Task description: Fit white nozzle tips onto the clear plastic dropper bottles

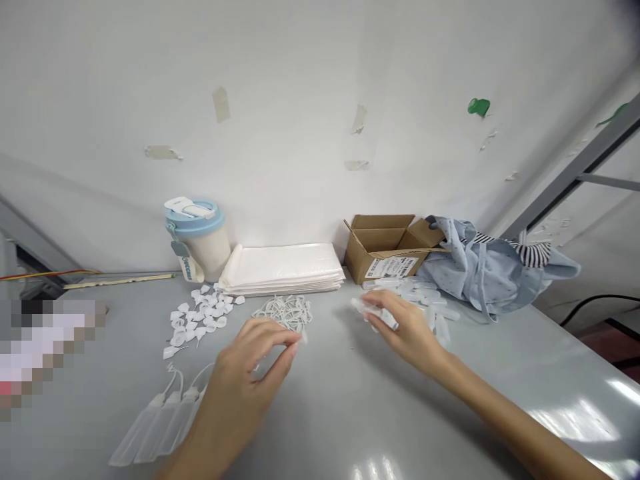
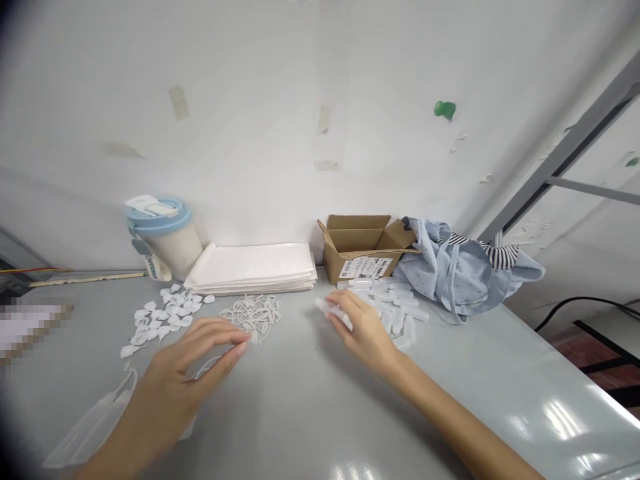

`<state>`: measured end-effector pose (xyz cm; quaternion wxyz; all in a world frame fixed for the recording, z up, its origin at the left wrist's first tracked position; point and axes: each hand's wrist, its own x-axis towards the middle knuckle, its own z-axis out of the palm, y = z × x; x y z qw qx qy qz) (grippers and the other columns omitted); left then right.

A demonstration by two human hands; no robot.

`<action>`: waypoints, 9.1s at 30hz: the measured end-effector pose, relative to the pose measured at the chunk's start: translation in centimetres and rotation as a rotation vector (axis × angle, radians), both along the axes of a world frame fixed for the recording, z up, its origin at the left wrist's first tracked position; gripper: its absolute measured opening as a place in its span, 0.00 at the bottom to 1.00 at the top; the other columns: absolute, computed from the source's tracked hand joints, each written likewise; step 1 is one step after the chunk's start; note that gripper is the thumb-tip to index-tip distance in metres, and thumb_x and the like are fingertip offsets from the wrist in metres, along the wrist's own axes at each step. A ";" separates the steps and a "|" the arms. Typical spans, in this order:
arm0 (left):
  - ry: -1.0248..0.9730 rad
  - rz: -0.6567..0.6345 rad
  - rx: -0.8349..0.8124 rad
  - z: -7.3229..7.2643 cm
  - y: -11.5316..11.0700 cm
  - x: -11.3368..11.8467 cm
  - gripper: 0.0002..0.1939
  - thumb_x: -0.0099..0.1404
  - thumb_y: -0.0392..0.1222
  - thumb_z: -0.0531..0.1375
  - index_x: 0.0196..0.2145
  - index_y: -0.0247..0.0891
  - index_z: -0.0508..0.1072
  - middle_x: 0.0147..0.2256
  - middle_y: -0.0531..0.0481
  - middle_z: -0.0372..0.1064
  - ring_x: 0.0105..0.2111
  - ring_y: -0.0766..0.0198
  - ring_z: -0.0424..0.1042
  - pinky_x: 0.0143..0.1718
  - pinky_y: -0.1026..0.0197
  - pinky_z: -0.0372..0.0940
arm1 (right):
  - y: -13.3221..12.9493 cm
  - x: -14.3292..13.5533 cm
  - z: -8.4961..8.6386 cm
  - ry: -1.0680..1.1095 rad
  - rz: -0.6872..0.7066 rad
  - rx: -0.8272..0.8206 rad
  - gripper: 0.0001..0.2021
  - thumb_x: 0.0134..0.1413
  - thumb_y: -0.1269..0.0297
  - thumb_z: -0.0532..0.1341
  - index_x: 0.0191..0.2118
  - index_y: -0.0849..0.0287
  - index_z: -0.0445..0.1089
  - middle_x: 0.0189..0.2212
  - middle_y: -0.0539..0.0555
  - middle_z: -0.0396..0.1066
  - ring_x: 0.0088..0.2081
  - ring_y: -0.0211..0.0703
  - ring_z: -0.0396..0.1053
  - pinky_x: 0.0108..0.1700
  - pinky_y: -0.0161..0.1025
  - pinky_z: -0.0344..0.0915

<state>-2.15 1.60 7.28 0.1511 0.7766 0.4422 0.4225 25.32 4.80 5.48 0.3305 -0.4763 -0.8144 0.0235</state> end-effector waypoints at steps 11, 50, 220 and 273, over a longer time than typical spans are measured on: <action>0.012 -0.079 -0.467 -0.5 -0.6 1.8 0.10 0.62 0.44 0.56 0.30 0.45 0.77 0.30 0.53 0.75 0.31 0.60 0.73 0.23 0.64 0.64 | -6.2 -4.4 -2.5 0.303 0.378 -0.130 0.17 0.60 0.75 0.56 0.54 0.54 0.60 0.44 0.58 0.71 0.47 0.45 0.71 0.47 0.41 0.71; 0.054 -0.164 -0.368 -2.3 -1.2 2.9 0.08 0.67 0.37 0.54 0.30 0.40 0.70 0.28 0.53 0.70 0.32 0.63 0.68 0.34 0.62 0.64 | -6.0 -4.0 -3.1 0.516 0.371 -0.340 0.15 0.59 0.77 0.57 0.50 0.55 0.63 0.43 0.55 0.72 0.45 0.39 0.71 0.47 0.35 0.68; 0.796 -0.114 -0.218 0.6 -2.7 -4.6 0.15 0.59 0.38 0.59 0.45 0.39 0.70 0.39 0.46 0.63 0.43 0.53 0.60 0.43 0.51 0.58 | -7.0 -4.8 -3.1 0.638 0.156 -0.758 0.10 0.64 0.56 0.54 0.46 0.54 0.60 0.34 0.52 0.67 0.29 0.37 0.65 0.30 0.35 0.66; 0.777 -0.059 -0.179 -2.0 1.5 1.6 0.15 0.70 0.38 0.51 0.51 0.33 0.67 0.53 0.39 0.64 0.53 0.46 0.58 0.49 0.44 0.61 | 1.1 2.3 -3.4 -0.674 -0.021 0.149 0.19 0.60 0.81 0.49 0.53 0.66 0.67 0.55 0.64 0.68 0.56 0.63 0.62 0.50 0.57 0.60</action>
